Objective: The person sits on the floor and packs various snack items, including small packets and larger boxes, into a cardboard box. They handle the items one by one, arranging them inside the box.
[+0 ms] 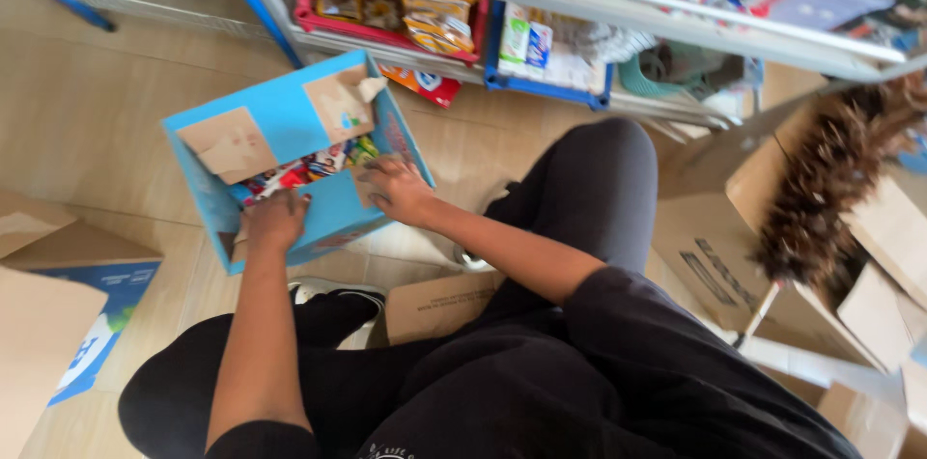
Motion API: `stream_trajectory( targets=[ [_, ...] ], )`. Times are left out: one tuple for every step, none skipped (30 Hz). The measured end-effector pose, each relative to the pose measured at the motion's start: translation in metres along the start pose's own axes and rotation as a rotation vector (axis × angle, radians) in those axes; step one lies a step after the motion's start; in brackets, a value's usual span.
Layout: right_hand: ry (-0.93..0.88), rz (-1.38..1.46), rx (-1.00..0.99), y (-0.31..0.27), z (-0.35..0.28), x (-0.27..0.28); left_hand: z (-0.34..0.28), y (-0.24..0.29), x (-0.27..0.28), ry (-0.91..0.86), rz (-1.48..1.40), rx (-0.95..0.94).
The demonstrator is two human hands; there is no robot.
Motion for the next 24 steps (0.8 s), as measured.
stream_trajectory(
  targets=[
    [0.016, -0.010, 0.028, -0.007, -0.004, 0.007, 0.004, 0.000, 0.003, 0.011, 0.003, 0.031],
    [0.033, -0.020, 0.057, -0.012, -0.006, 0.015, 0.007, -0.001, 0.007, 0.022, 0.006, 0.063],
    [0.031, -0.030, 0.047, -0.015, -0.011, 0.021, 0.009, -0.002, 0.006, -0.028, 0.025, 0.106],
    [0.030, -0.039, 0.037, -0.017, -0.015, 0.027, 0.010, -0.004, 0.004, -0.079, 0.044, 0.150],
    [0.029, -0.047, 0.016, -0.017, -0.021, 0.032, 0.008, -0.004, 0.001, -0.139, 0.063, 0.187],
    [0.049, -0.031, 0.040, -0.021, -0.024, 0.039, 0.008, 0.000, 0.011, -0.073, 0.081, 0.152],
    [0.069, -0.018, 0.056, -0.022, -0.027, 0.048, 0.008, 0.005, 0.024, -0.011, 0.098, 0.110],
    [0.090, -0.004, 0.073, -0.023, -0.030, 0.057, 0.007, 0.014, 0.037, 0.052, 0.115, 0.069],
    [0.112, -0.001, 0.054, -0.021, -0.031, 0.064, 0.005, 0.020, 0.053, 0.088, 0.127, 0.040],
    [0.134, 0.002, 0.034, -0.018, -0.031, 0.071, 0.004, 0.025, 0.073, 0.124, 0.139, 0.012],
    [0.150, 0.011, 0.017, -0.017, -0.032, 0.074, -0.002, 0.028, 0.094, 0.157, 0.152, -0.009],
    [0.209, 0.065, 0.016, -0.014, -0.034, 0.081, -0.008, 0.029, 0.114, 0.163, 0.156, -0.007],
    [0.262, 0.122, 0.022, -0.011, -0.034, 0.085, -0.015, 0.030, 0.135, 0.172, 0.157, 0.005],
    [0.314, 0.178, 0.028, -0.006, -0.033, 0.087, -0.021, 0.033, 0.153, 0.181, 0.159, 0.017],
    [0.310, 0.276, 0.009, 0.003, -0.028, 0.085, -0.026, 0.034, 0.159, 0.071, 0.133, 0.040],
    [0.303, 0.373, -0.011, 0.012, -0.023, 0.080, -0.032, 0.036, 0.163, -0.038, 0.104, 0.064],
    [0.290, 0.470, -0.030, 0.021, -0.017, 0.073, -0.042, 0.036, 0.162, -0.146, 0.069, 0.093],
    [0.173, 0.566, -0.095, 0.029, -0.014, 0.056, -0.051, 0.046, 0.161, -0.159, 0.116, 0.074],
    [0.056, 0.657, -0.152, 0.037, -0.011, 0.040, -0.057, 0.055, 0.160, -0.164, 0.166, 0.055],
    [-0.066, 0.743, -0.210, 0.043, -0.010, 0.026, -0.065, 0.064, 0.163, -0.137, 0.001, -0.007],
    [-0.162, 0.725, -0.378, 0.058, -0.013, 0.016, -0.070, 0.071, 0.168, -0.096, -0.162, -0.076],
    [-0.260, 0.697, -0.544, 0.069, -0.021, 0.008, -0.077, 0.071, 0.167, -0.115, -0.101, -0.108],
    [-0.330, 0.770, -0.228, 0.043, -0.012, 0.017, -0.085, 0.073, 0.162, -0.135, -0.040, -0.138],
    [-0.402, 0.832, 0.090, 0.014, -0.012, 0.029, -0.091, 0.070, 0.151, -0.204, -0.022, -0.099]
  ],
)
Point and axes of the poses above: each hand's wrist, its own z-axis towards the middle knuckle, its own x-axis out of the back of the hand, y = z × x, the point moved 9 cm from there along z, towards the middle knuckle
